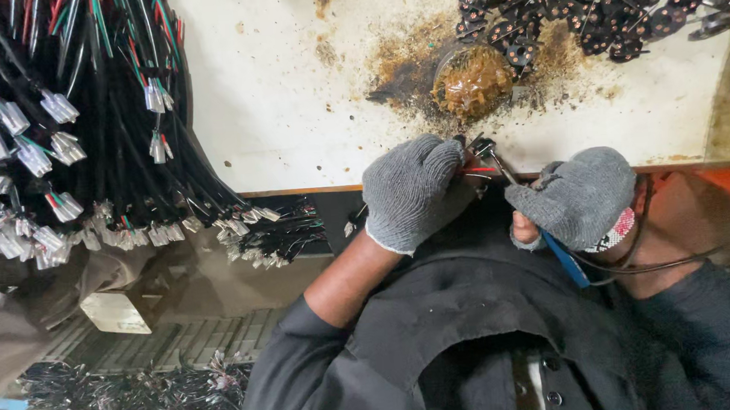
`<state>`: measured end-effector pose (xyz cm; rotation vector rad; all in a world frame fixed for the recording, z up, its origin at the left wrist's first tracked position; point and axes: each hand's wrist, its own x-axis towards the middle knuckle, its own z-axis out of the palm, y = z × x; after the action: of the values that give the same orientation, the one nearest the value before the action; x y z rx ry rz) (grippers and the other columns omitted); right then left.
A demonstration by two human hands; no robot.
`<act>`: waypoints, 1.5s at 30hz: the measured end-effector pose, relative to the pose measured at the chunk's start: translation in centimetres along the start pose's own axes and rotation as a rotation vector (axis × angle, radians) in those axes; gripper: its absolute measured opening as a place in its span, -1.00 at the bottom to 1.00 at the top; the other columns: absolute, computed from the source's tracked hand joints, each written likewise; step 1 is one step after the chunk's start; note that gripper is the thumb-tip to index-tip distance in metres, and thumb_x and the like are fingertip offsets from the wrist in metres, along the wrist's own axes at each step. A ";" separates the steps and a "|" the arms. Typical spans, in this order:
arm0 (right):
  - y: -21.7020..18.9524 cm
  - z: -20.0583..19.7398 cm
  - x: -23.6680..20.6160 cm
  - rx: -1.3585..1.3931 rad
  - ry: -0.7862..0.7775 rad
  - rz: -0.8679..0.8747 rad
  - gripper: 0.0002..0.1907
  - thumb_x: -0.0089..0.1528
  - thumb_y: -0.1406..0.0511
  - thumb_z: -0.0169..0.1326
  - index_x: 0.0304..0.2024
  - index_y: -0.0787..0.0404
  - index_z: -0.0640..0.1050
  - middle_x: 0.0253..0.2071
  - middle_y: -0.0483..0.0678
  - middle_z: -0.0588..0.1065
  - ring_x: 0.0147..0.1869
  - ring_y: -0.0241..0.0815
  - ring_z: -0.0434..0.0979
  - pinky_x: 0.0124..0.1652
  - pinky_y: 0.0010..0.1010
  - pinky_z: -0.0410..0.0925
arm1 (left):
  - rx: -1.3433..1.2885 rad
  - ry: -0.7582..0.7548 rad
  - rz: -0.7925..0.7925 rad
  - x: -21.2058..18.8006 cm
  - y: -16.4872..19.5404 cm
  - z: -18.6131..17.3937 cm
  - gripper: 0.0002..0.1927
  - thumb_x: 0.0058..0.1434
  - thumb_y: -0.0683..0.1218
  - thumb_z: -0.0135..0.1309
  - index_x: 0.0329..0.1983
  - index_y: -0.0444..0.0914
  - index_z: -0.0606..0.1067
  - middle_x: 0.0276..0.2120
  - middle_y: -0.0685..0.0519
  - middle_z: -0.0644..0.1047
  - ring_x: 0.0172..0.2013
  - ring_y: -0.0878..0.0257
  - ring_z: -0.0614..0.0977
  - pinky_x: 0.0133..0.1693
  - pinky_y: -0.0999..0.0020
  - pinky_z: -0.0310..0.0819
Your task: The person holds a soldering iron and tins the stripped ends of red and green wires, dipping them into a rosin flux container on the workbench and applying solder to the wire tips, working through wires one at a time.
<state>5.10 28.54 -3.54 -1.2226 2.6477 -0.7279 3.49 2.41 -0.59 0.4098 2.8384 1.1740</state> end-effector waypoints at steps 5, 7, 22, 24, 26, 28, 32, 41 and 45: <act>-0.3 -0.8 0.4 0.029 0.110 0.018 -0.78 -0.04 0.13 0.24 -0.37 0.01 0.70 -0.62 -0.07 0.46 -0.52 0.03 0.50 -0.49 -0.09 0.29 | 0.004 0.015 -0.007 -0.1 0.1 0.1 -0.71 0.00 0.01 0.35 -0.25 -0.05 0.50 -0.43 0.08 0.47 -0.41 0.07 0.58 -0.37 0.16 0.42; -0.7 -1.1 0.6 0.085 0.238 0.036 -0.81 -0.04 0.15 0.20 -0.41 0.04 0.68 -0.61 -0.06 0.45 -0.50 0.04 0.48 -0.46 -0.06 0.29 | 0.023 0.020 -0.003 0.0 0.1 0.2 -0.70 0.00 0.01 0.35 -0.24 -0.06 0.51 -0.42 0.08 0.48 -0.40 0.07 0.58 -0.38 0.16 0.41; -3.7 -3.3 5.2 0.537 0.255 0.553 -0.86 0.33 0.31 0.19 -0.11 0.22 0.66 -0.21 0.00 0.60 -0.11 -0.13 0.61 -0.03 -0.29 0.43 | -0.006 -0.012 0.006 0.2 0.1 -0.1 -0.70 0.00 0.04 0.34 -0.27 -0.05 0.50 -0.44 0.08 0.46 -0.41 0.08 0.57 -0.38 0.16 0.41; -3.6 -3.8 5.9 0.465 0.248 0.531 -0.84 0.22 0.33 0.23 -0.15 0.20 0.69 -0.25 0.01 0.60 -0.16 -0.09 0.59 -0.08 -0.26 0.40 | -0.022 -0.015 -0.001 0.1 -0.1 -0.1 -0.70 -0.01 0.04 0.34 -0.27 -0.06 0.49 -0.43 0.08 0.46 -0.40 0.08 0.58 -0.38 0.17 0.41; -3.6 -4.0 6.6 0.395 0.236 0.531 -0.83 0.17 0.35 0.25 -0.17 0.19 0.70 -0.28 0.01 0.61 -0.18 -0.07 0.59 -0.10 -0.26 0.39 | -0.028 -0.014 -0.011 0.0 -0.2 0.1 -0.70 0.00 0.04 0.34 -0.27 -0.05 0.48 -0.42 0.08 0.47 -0.39 0.08 0.58 -0.37 0.17 0.42; -3.9 -3.9 7.0 0.325 0.219 0.544 -0.86 0.19 0.38 0.28 -0.18 0.19 0.70 -0.28 0.01 0.61 -0.18 -0.07 0.59 -0.08 -0.27 0.39 | -0.005 -0.016 -0.015 0.0 -0.4 0.3 -0.70 -0.02 0.03 0.34 -0.29 -0.05 0.48 -0.43 0.08 0.47 -0.40 0.08 0.58 -0.38 0.16 0.41; -4.3 -3.5 7.2 0.636 0.362 0.551 -0.87 0.18 0.37 0.25 -0.21 0.21 0.62 -0.25 -0.03 0.60 -0.17 -0.23 0.61 -0.13 -0.49 0.42 | -0.007 0.017 -0.011 0.0 -0.2 0.3 -0.68 -0.01 0.03 0.34 -0.25 -0.08 0.49 -0.43 0.07 0.46 -0.41 0.07 0.58 -0.39 0.16 0.42; -3.6 -1.6 5.5 0.318 0.365 0.424 -0.84 0.20 0.27 0.36 -0.39 0.18 0.64 -0.48 -0.05 0.56 -0.41 -0.12 0.43 -0.25 -0.30 0.25 | -0.249 -0.130 0.033 0.0 0.2 -2.8 -0.63 0.14 0.06 0.17 -0.03 -0.13 0.45 -0.35 0.01 0.55 -0.31 -0.01 0.65 -0.28 0.13 0.50; -3.3 -0.9 4.1 0.481 0.322 0.498 -0.87 0.28 0.27 0.30 -0.29 0.20 0.66 -0.41 -0.07 0.56 -0.38 -0.22 0.46 -0.28 -0.41 0.27 | -0.484 -0.436 -0.164 0.2 0.1 -4.2 -0.68 0.36 0.10 0.03 0.08 -0.13 0.42 -0.38 0.00 0.60 -0.30 0.00 0.69 -0.25 0.18 0.52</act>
<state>4.31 24.02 -0.86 -0.3262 2.5989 -1.4299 2.77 -0.32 2.48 0.3410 2.0954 1.4636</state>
